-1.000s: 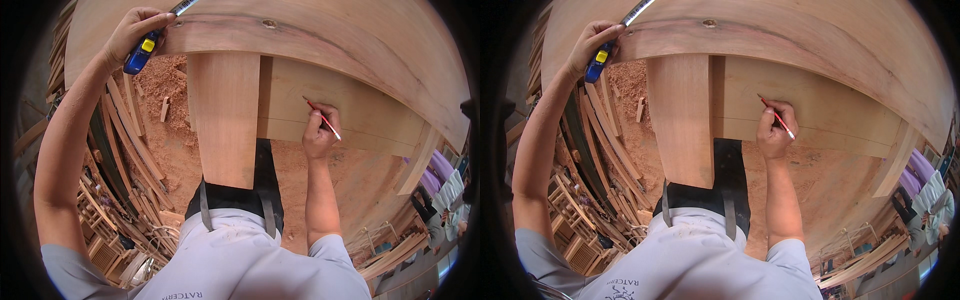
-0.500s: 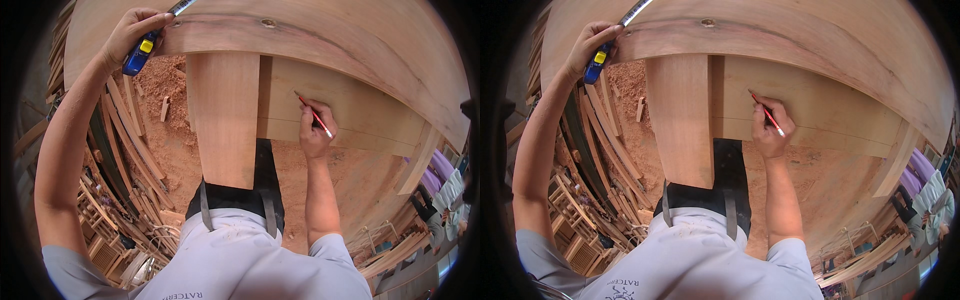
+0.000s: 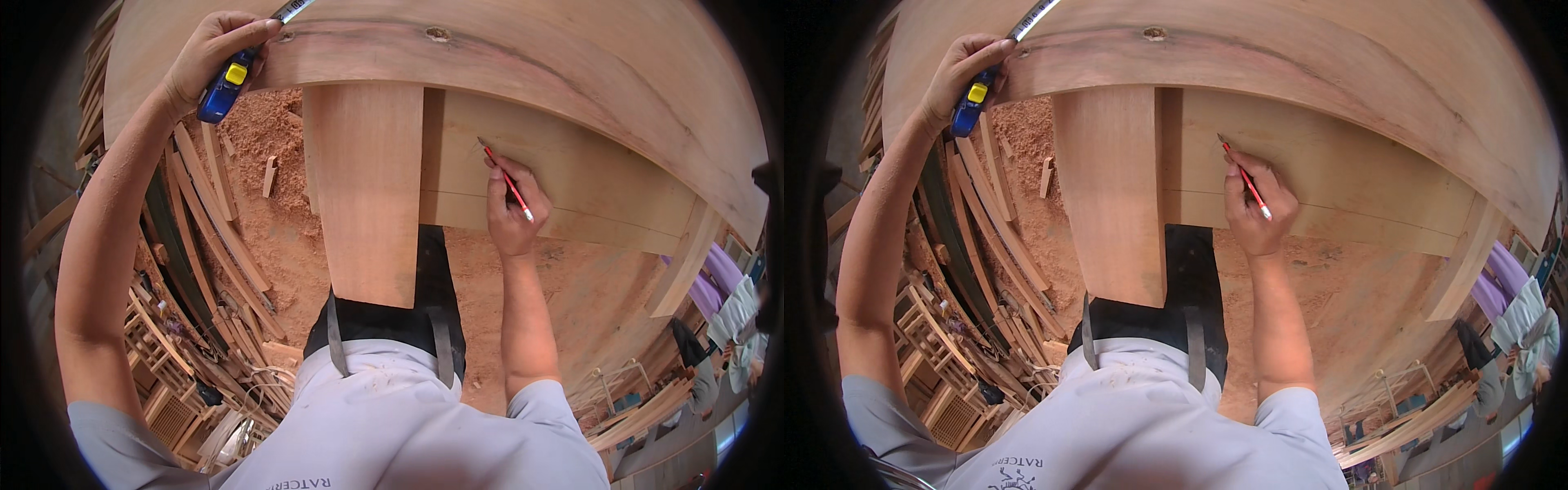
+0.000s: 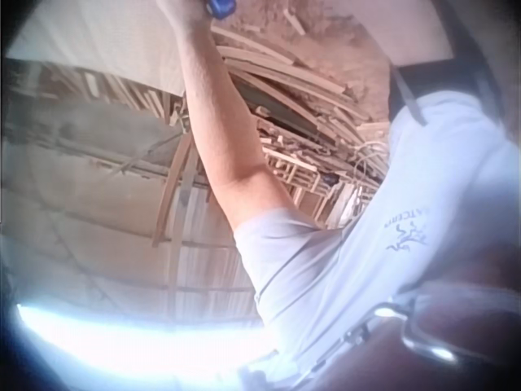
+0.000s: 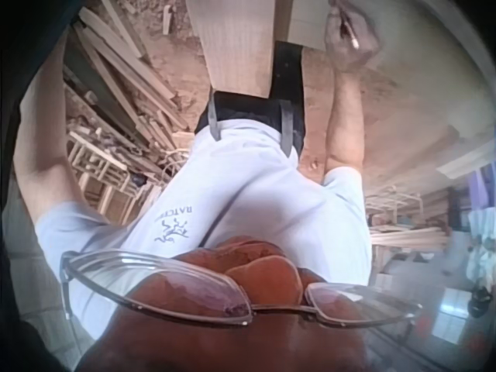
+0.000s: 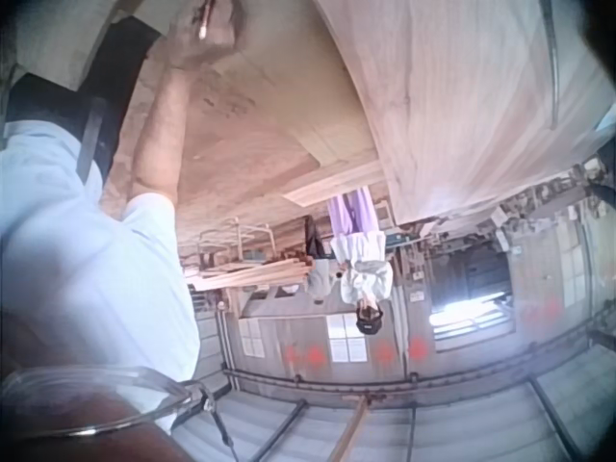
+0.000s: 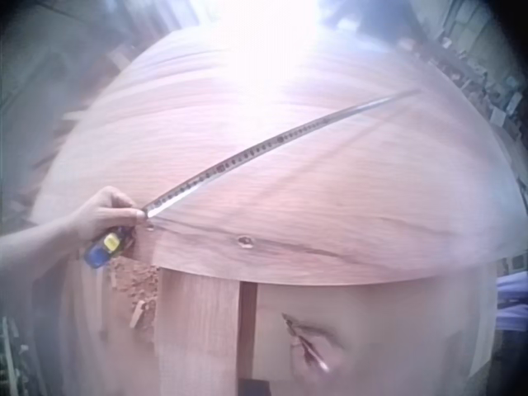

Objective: The person measures a large wooden board using a tape measure and marks measurements with a pencil. They repeatedly reposition the tape measure along the board's edge and make marks at specific intervals.

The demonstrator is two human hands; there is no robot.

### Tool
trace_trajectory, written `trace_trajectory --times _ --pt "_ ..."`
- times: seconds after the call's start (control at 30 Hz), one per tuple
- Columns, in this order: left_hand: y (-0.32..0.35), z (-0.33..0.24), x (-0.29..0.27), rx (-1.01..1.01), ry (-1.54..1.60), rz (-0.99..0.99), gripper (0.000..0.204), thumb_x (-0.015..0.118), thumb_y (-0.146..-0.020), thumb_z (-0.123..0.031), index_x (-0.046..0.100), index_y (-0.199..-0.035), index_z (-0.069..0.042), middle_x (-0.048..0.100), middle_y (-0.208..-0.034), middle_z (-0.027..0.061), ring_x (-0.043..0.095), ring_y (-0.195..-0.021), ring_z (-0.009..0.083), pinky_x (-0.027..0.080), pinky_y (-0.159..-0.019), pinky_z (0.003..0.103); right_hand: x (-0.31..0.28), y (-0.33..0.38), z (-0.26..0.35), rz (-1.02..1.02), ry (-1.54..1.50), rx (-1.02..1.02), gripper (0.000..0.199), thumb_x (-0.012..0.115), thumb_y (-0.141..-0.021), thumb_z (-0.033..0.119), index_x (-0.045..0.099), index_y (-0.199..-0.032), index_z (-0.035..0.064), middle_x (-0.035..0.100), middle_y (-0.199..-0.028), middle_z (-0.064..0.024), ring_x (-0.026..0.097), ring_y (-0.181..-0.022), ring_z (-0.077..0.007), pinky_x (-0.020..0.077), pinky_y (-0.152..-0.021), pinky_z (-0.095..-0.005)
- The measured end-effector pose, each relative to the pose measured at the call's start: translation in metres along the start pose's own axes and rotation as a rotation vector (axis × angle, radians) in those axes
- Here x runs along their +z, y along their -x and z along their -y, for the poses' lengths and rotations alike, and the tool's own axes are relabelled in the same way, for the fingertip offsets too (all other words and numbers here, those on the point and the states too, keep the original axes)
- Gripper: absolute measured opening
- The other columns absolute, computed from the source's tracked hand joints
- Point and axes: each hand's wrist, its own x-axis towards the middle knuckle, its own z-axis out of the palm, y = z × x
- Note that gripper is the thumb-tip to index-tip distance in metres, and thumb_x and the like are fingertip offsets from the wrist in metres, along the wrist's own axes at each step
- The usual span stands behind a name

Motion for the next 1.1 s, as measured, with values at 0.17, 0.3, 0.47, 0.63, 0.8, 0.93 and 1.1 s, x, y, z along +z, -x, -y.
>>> trace_trajectory --times 0.17,0.3,0.47,0.63,0.8,0.93,1.1 --pt "0.000 -0.001 0.001 0.014 0.002 -0.004 0.034 0.064 -0.099 -0.036 0.065 -0.081 -0.007 0.059 -0.059 0.0010 0.057 -0.045 0.0063 0.046 -0.040 0.019 0.003 -0.004 0.001 0.035 -0.001 -0.021 0.012 0.067 -0.083 -0.005 0.073 -0.092 0.0015 0.071 -0.081 -0.0109 0.068 -0.069 -0.0208 0.0528 -0.062 -0.0292" --pt "0.000 0.001 0.001 0.020 -0.002 -0.015 0.035 0.064 -0.098 -0.037 0.064 -0.080 -0.007 0.059 -0.059 0.0009 0.057 -0.045 0.0061 0.046 -0.040 0.019 -0.009 0.003 -0.002 0.206 -0.014 -0.011 0.011 0.069 -0.081 -0.003 0.073 -0.090 0.0023 0.070 -0.079 -0.0102 0.066 -0.066 -0.0207 0.0515 -0.060 -0.0292" --pt "0.001 -0.003 0.003 -0.001 0.001 -0.006 0.035 0.064 -0.099 -0.037 0.064 -0.080 -0.007 0.059 -0.059 0.0008 0.056 -0.045 0.0059 0.046 -0.040 0.019 -0.005 0.001 -0.006 0.167 -0.048 -0.054 0.012 0.071 -0.081 -0.002 0.073 -0.092 0.0029 0.069 -0.076 -0.0094 0.064 -0.064 -0.0203 0.0506 -0.059 -0.0297" --pt "-0.001 0.001 -0.001 0.030 -0.034 0.007 0.035 0.064 -0.099 -0.036 0.063 -0.079 -0.007 0.059 -0.059 0.0011 0.056 -0.045 0.0061 0.046 -0.040 0.019 -0.004 -0.009 0.008 0.225 0.003 -0.081 0.015 0.072 -0.082 -0.004 0.075 -0.095 0.0031 0.072 -0.080 -0.0103 0.064 -0.065 -0.0208 0.0512 -0.060 -0.0303" --pt "0.000 -0.003 0.003 0.005 -0.008 -0.008 0.035 0.063 -0.099 -0.037 0.063 -0.079 -0.008 0.059 -0.059 0.0011 0.056 -0.045 0.0062 0.046 -0.040 0.019 -0.002 -0.005 0.002 0.191 0.004 -0.067 0.015 0.073 -0.082 -0.003 0.075 -0.096 0.0025 0.073 -0.084 -0.0109 0.065 -0.066 -0.0211 0.0521 -0.063 -0.0300" --pt "0.000 -0.001 0.003 0.018 0.009 -0.022 0.036 0.063 -0.099 -0.037 0.063 -0.079 -0.008 0.058 -0.059 0.0010 0.056 -0.045 0.0062 0.046 -0.041 0.019 -0.005 -0.005 0.002 0.138 -0.015 -0.026 0.013 0.073 -0.085 -0.001 0.074 -0.097 0.0010 0.073 -0.085 -0.0113 0.066 -0.069 -0.0181 0.0525 -0.065 -0.0281" --pt "0.000 -0.003 0.002 0.013 -0.003 -0.011 0.036 0.064 -0.098 -0.037 0.063 -0.079 -0.007 0.058 -0.059 0.0011 0.056 -0.045 0.0064 0.047 -0.041 0.019 0.004 -0.001 -0.008 -0.055 -0.077 0.124 0.012 0.072 -0.088 0.000 0.074 -0.100 0.0000 0.073 -0.087 -0.0109 0.067 -0.075 -0.0139 0.0531 -0.071 -0.0261"
